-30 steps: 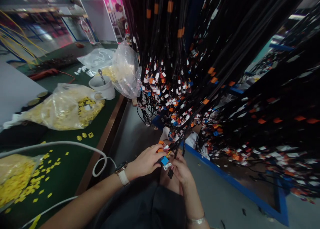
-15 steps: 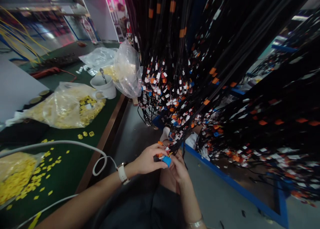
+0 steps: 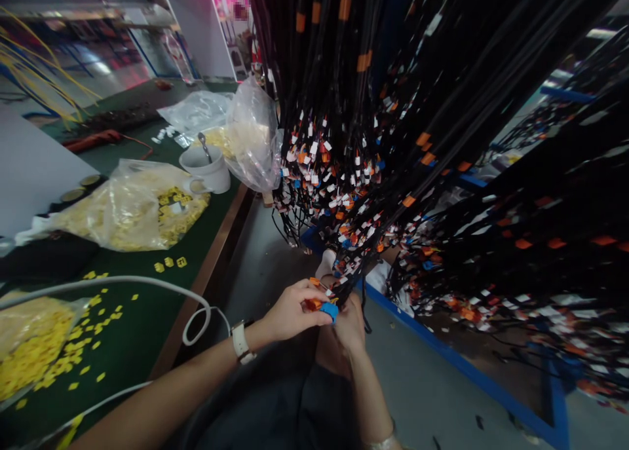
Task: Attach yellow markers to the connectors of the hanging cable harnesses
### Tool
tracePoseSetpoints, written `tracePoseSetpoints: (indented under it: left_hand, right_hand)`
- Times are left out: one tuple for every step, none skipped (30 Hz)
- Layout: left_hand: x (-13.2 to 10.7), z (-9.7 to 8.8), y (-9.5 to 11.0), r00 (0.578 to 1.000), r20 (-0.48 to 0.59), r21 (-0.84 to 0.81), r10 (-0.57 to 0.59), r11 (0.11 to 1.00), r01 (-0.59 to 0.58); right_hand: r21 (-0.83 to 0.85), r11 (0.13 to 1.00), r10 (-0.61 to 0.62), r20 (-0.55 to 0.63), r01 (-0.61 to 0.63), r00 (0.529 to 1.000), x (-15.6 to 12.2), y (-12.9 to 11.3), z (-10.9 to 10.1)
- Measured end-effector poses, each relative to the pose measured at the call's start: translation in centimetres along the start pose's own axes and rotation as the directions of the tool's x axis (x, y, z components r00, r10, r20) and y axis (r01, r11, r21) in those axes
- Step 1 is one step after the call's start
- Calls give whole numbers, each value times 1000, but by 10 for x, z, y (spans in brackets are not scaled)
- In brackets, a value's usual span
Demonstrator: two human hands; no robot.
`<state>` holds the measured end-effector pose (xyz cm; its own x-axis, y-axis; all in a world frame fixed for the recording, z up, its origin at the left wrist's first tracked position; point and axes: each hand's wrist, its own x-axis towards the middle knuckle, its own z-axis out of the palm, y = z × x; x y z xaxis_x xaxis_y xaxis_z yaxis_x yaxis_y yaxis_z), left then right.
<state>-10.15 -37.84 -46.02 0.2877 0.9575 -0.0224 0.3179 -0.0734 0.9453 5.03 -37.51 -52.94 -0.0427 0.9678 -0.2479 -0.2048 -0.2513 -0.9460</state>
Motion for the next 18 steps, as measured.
tracePoseSetpoints:
  left_hand:
    - [1, 0, -2, 1000, -8, -19, -28, 999, 27]
    - [2, 0, -3, 999, -14, -29, -49, 998, 48]
    - [2, 0, -5, 998, -17, -32, -64, 997, 63]
    - [3, 0, -6, 997, -16, -32, -73, 997, 73]
    - [3, 0, -6, 997, -13, -28, -79, 997, 79]
    - [4, -1, -6, 997, -9, -24, -83, 996, 83]
    - [4, -1, -6, 996, -9, -23, -85, 996, 85]
    - [4, 0, -5, 996, -10, -25, -86, 996, 86]
    - [4, 0, -4, 996, -13, -29, -87, 996, 87]
    - [3, 0, -3, 996, -15, -33, -88, 996, 88]
    - [3, 0, -2, 996, -16, -35, -91, 995, 91]
    - [3, 1, -1, 995, -17, -38, -95, 995, 94]
    - [2, 1, 1, 995, -16, -43, -97, 994, 96]
    - [2, 2, 1, 995, -13, -56, -98, 994, 98]
    - [2, 3, 2, 995, -4, -84, -100, 991, 99]
    - [2, 3, 2, 995, 9, -126, -101, 987, 102]
    - [2, 3, 2, 994, 23, -176, -103, 979, 105]
    - [2, 4, 2, 994, 34, -224, -108, 968, 113]
  right_hand:
    - [-19, 1000, -19, -19, 18, 1000, -1, 0, 0]
    - [-32, 999, -34, -40, 33, 999, -3, -1, -1]
    - [-38, 998, -49, -67, 46, 997, -6, -1, -1]
    - [-50, 997, -63, -97, 59, 993, -9, -3, -2]
    - [-84, 993, -88, -135, 77, 987, -13, -4, -4]
    - [-154, 982, -134, -182, 106, 974, -16, -7, -5]
    - [-261, 954, -207, -224, 146, 952, -19, -9, -7]
    - [-393, 900, -298, -232, 191, 926, -21, -12, -10]
    - [-522, 818, -387, -187, 242, 903, -22, -15, -12]
    - [-620, 724, -452, -93, 303, 887, -22, -17, -14]
    - [-674, 637, -486, 25, 373, 874, -20, -18, -17]
    - [-689, 573, -494, 143, 444, 858, -17, -17, -19]
    - [-682, 530, -487, 241, 503, 840, -13, -15, -21]
    - [-670, 506, -480, 305, 544, 822, -8, -12, -23]
    - [-662, 492, -482, 334, 565, 810, -3, -8, -25]
    - [-660, 487, -487, 338, 572, 805, 1, -4, -27]
    - [-661, 485, -495, 332, 573, 802, 5, 0, -29]
    - [-663, 484, -504, 323, 572, 801, 7, 4, -31]
